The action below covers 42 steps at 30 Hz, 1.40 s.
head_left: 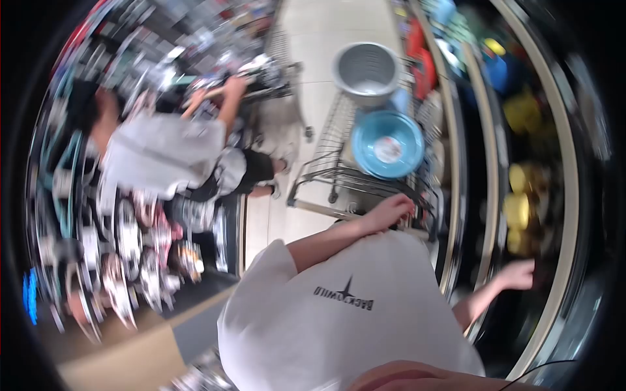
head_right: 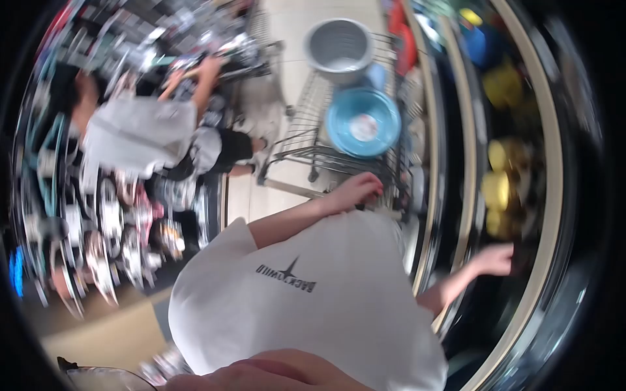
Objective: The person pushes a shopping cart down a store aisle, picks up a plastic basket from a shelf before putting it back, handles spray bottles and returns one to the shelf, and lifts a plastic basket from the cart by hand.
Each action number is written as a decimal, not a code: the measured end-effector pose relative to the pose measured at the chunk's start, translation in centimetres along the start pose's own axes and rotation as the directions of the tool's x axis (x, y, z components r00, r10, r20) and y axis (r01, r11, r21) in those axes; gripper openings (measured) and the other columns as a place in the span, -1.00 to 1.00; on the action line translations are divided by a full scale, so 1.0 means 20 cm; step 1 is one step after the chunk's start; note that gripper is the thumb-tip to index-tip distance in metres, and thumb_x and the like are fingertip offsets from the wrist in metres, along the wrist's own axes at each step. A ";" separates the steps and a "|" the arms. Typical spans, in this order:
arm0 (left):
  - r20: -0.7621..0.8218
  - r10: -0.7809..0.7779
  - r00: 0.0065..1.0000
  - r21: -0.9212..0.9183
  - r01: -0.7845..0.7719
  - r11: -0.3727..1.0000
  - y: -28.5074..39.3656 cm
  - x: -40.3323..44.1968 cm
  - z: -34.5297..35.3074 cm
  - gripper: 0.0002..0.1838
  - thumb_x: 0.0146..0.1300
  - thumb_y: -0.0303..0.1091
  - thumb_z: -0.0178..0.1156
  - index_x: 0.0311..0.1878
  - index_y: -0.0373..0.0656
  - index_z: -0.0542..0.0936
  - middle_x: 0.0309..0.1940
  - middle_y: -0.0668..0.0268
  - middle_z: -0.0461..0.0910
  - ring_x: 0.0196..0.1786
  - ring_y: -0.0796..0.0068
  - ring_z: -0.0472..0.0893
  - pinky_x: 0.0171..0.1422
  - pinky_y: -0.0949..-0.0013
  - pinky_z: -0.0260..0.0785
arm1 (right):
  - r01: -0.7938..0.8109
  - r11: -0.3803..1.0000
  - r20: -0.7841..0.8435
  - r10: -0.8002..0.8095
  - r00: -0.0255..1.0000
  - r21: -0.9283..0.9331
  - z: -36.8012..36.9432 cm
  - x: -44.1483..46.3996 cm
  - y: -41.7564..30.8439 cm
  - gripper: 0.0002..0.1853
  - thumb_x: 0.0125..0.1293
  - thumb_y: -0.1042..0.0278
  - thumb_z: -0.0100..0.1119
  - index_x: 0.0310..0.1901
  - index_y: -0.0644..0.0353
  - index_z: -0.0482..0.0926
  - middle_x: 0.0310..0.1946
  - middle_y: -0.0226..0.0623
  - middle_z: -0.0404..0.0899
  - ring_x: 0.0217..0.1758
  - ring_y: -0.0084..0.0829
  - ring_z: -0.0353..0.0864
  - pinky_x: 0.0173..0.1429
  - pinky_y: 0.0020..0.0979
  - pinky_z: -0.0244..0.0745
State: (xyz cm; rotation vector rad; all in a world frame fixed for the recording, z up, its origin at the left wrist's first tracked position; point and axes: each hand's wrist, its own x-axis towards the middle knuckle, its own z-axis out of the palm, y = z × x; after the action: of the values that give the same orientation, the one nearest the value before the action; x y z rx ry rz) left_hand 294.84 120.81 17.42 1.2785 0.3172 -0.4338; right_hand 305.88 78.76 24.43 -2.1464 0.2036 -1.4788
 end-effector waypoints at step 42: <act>-0.393 0.225 0.892 0.919 0.370 0.137 -0.43 -0.06 -0.35 -0.35 0.53 0.12 -0.15 -0.27 -0.13 0.81 -0.29 0.12 0.79 -0.09 0.07 0.78 -0.01 -0.02 0.60 | 0.307 0.823 0.865 -0.379 -0.330 0.478 0.49 -1.15 -0.37 -0.65 0.22 0.04 0.38 -0.08 0.08 0.66 -0.23 -0.05 0.75 -0.09 0.04 0.75 0.04 0.03 0.63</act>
State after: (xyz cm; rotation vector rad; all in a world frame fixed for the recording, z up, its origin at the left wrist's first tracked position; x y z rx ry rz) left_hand 289.67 125.84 8.77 2.8146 0.5213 -0.4211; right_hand 304.43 97.52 6.40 -2.6848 -1.2144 0.6251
